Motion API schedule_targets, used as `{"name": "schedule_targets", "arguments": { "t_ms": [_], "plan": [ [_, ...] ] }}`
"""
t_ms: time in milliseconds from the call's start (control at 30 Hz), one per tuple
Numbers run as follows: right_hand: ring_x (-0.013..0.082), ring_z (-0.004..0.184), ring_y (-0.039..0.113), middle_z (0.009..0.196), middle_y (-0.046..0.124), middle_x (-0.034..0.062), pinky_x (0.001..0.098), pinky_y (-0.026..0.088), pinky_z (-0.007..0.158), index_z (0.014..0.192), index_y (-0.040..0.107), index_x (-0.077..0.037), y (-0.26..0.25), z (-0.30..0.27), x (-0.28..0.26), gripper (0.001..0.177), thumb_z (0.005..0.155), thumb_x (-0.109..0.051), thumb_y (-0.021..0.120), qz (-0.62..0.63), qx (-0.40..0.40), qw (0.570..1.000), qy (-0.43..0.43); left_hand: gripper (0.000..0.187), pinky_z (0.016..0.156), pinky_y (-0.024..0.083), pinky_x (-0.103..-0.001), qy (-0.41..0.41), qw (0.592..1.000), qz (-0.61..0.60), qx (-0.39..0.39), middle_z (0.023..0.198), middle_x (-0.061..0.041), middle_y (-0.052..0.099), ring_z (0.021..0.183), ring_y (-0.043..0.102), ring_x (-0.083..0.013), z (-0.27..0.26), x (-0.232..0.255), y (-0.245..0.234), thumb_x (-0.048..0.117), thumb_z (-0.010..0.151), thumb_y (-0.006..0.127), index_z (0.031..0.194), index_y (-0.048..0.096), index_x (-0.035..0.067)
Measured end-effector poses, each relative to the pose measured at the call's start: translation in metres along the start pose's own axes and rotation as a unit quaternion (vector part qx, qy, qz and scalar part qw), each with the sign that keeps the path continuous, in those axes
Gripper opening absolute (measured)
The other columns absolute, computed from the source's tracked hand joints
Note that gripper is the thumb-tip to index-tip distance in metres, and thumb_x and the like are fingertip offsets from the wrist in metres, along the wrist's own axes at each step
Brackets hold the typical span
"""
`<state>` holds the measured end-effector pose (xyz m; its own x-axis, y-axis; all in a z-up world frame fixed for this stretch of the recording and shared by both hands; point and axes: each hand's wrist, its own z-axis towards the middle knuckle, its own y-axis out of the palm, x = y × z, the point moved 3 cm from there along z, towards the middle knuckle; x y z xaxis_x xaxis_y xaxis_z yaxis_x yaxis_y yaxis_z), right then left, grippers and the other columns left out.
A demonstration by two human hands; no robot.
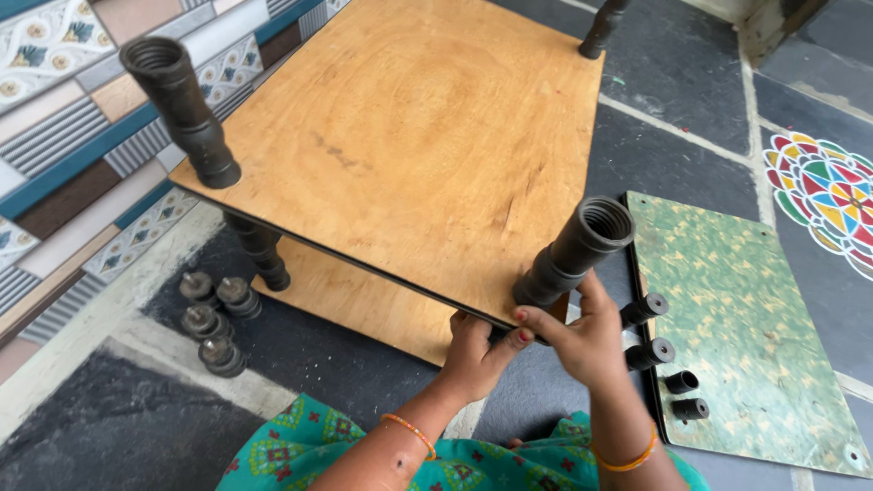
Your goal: The person assembles a small wooden table by inserting and screwing black cylindrical legs into pre-drilled holes on the tabletop. The person handles each leg individually, aligning and tightening them by hand.
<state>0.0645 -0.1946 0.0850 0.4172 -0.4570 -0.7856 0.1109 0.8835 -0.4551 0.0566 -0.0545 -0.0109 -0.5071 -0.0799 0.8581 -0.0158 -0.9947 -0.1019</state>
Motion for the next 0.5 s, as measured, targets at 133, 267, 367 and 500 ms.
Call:
{"name": "schedule_targets", "arguments": {
  "t_ms": [133, 267, 367, 500],
  "plan": [
    [0.0136, 0.103, 0.067, 0.107, 0.073, 0.0024, 0.0317, 0.052, 0.094, 0.122, 0.062, -0.006, 0.002, -0.001, -0.004, 0.063, 0.067, -0.014, 0.092, -0.063, 0.031, 0.997, 0.034, 0.045, 0.094, 0.048, -0.044, -0.007, 1.0, -0.002, -0.005, 0.105, -0.008, 0.075, 0.105, 0.07, -0.0304, 0.0, 0.004, 0.001, 0.053, 0.099, 0.062, 0.109, 0.071, 0.01],
    [0.0134, 0.121, 0.062, 0.127, 0.068, 0.0009, 0.0303, 0.046, 0.106, 0.139, 0.055, -0.007, -0.005, -0.002, -0.004, 0.066, 0.08, -0.017, 0.082, 0.136, -0.074, 0.988, 0.011, 0.045, 0.093, 0.045, -0.044, 0.041, 0.999, 0.018, 0.018, 0.107, -0.011, 0.074, 0.105, 0.067, -0.0329, 0.002, 0.007, -0.002, 0.051, 0.101, 0.062, 0.112, 0.07, 0.008],
    [0.0173, 0.11, 0.067, 0.115, 0.074, 0.0059, 0.0328, 0.051, 0.101, 0.128, 0.065, -0.003, -0.005, -0.001, 0.004, 0.058, 0.076, -0.013, 0.089, 0.039, -0.022, 0.999, 0.023, 0.047, 0.091, 0.051, -0.04, -0.019, 1.0, -0.007, -0.02, 0.096, -0.006, 0.075, 0.099, 0.072, -0.0273, 0.001, 0.001, 0.001, 0.057, 0.098, 0.062, 0.105, 0.071, 0.011],
    [0.0153, 0.11, 0.066, 0.113, 0.072, 0.0048, 0.0319, 0.05, 0.099, 0.127, 0.059, -0.003, 0.001, 0.001, 0.007, 0.071, 0.065, -0.012, 0.093, -0.016, 0.029, 0.999, 0.022, 0.05, 0.093, 0.047, -0.043, 0.007, 1.0, 0.0, -0.006, 0.099, -0.007, 0.075, 0.102, 0.07, -0.0292, 0.002, 0.004, 0.0, 0.057, 0.099, 0.06, 0.108, 0.07, 0.009]
  ]
}}
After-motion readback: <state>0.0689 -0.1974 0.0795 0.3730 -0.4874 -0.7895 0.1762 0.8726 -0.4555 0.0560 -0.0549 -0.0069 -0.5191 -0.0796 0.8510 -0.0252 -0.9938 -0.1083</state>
